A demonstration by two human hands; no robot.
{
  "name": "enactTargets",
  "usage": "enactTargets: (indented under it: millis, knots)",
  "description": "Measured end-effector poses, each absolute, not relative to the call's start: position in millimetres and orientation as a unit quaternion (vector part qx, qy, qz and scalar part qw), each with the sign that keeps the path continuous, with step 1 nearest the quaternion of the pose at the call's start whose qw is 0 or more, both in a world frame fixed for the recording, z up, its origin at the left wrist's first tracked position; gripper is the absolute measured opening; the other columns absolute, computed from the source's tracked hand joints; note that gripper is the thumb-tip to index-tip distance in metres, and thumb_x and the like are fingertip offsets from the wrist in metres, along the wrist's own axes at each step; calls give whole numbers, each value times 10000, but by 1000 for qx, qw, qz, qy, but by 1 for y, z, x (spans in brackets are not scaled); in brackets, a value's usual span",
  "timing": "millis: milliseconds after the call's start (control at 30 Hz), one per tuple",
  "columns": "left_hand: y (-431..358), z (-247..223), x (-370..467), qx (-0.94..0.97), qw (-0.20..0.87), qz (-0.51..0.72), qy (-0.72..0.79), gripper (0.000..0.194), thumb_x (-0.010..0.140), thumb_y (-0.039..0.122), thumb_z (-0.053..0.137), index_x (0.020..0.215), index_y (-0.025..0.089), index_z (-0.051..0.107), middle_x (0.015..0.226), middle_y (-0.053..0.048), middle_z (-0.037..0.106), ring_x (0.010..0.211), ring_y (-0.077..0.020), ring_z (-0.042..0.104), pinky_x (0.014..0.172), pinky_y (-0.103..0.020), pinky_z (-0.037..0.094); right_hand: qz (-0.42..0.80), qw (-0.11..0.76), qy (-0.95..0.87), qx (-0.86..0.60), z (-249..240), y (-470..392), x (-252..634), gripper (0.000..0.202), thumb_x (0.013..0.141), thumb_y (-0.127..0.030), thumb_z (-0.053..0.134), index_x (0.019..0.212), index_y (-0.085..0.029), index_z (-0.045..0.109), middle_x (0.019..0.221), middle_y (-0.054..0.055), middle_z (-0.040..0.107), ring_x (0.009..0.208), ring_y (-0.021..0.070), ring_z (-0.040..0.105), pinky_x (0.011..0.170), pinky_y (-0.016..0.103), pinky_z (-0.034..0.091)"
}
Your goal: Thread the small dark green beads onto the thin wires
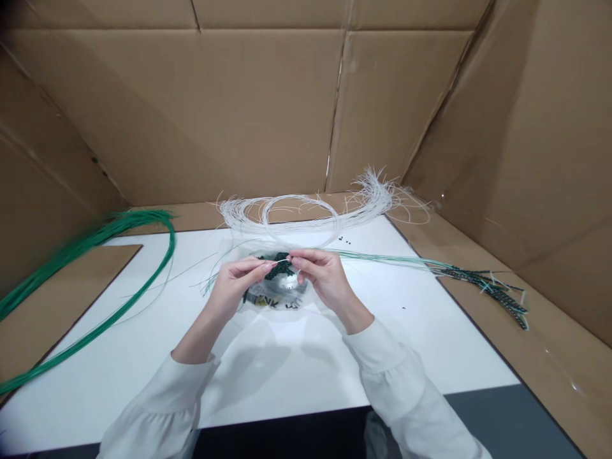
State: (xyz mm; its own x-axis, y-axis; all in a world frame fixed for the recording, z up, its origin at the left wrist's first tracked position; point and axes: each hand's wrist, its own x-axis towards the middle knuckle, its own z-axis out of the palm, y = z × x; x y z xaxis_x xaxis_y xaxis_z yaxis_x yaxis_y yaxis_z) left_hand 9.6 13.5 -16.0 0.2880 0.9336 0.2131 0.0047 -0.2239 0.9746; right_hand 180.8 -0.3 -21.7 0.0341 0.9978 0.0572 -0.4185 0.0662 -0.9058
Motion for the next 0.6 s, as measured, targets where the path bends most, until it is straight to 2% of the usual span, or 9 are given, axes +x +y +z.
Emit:
enactTargets:
  millis: [133, 300, 600]
  knots:
    - [13, -16, 10, 633, 498, 463, 368, 167, 688, 314, 669, 777, 194, 743, 694, -35, 650, 640, -136, 534, 593, -238, 416, 576, 619, -394, -362, -22, -1, 181, 210, 514, -220, 775, 716, -213, 717, 651, 6, 678, 471, 80, 492, 404, 213, 376]
    - [12, -15, 10, 638, 495, 462, 367, 162, 696, 312, 663, 781, 201, 744, 699, -37, 655, 666, -144, 544, 612, -240, 421, 574, 617, -403, -357, -22, -1, 181, 144, 510, -223, 780, 630, -198, 705, 609, 2, 670, 429, 68, 477, 395, 212, 370]
    - [13, -18, 9, 644, 493, 457, 365, 174, 707, 318, 657, 804, 202, 741, 717, -41, 656, 673, -145, 546, 602, -238, 422, 567, 614, -410, -366, -21, -1, 181, 156, 497, -239, 791, 617, -201, 698, 608, 2, 669, 447, 78, 499, 398, 215, 389]
